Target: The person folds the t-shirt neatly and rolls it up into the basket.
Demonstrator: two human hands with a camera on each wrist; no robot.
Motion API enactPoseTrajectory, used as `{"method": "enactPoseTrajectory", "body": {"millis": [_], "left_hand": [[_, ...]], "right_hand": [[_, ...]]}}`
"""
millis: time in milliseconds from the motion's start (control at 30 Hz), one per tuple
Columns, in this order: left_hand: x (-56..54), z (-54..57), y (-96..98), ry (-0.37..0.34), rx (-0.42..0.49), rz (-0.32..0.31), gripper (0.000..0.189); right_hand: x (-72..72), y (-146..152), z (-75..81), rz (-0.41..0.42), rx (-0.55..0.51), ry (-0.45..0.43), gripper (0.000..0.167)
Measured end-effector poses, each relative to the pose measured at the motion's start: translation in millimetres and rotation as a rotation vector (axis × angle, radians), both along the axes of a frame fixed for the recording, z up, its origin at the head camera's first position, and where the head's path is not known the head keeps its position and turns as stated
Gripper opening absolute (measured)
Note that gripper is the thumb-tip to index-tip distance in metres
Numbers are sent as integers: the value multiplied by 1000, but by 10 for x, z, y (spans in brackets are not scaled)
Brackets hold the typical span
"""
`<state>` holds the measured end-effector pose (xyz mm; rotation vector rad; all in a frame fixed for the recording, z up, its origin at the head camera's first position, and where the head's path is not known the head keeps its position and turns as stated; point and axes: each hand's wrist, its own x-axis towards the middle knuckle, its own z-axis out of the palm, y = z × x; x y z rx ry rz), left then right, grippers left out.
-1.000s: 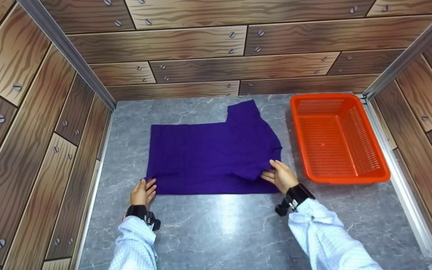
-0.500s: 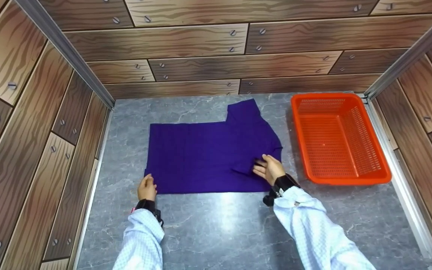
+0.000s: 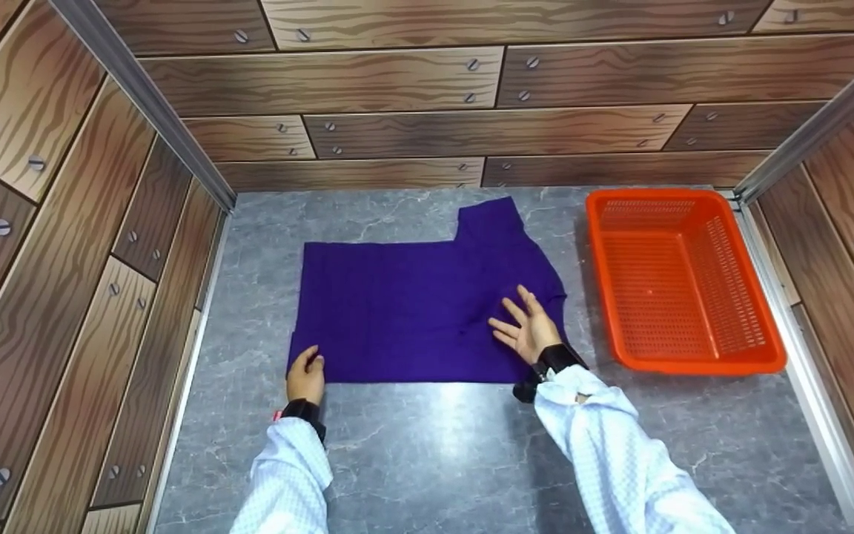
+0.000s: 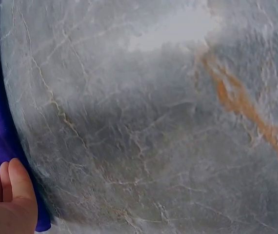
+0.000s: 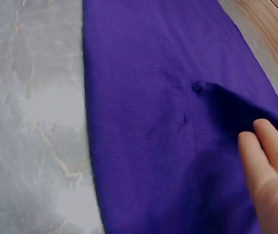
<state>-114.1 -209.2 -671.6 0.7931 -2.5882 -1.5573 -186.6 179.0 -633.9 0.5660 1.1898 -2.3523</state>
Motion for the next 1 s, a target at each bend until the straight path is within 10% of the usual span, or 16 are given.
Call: {"method": "enactPoseTrajectory", "body": {"millis": [167, 400, 500, 667, 1000], "left_hand": [[-1, -7, 33, 1, -31, -3, 36], [12, -68, 130, 40, -207, -137, 48], [19, -140, 185, 59, -296, -227, 58], [42, -271, 297, 28, -353, -341, 61], [148, -309, 446, -93, -450, -433, 64]], "right_hand": [[69, -13, -53, 12, 105, 65, 56], [300, 74, -284, 267, 1359, 521, 45], [422, 161, -413, 414, 1610, 605, 52], [527, 275, -535, 561, 1687, 590, 57], [593, 411, -632, 550, 1674, 622, 57]]}}
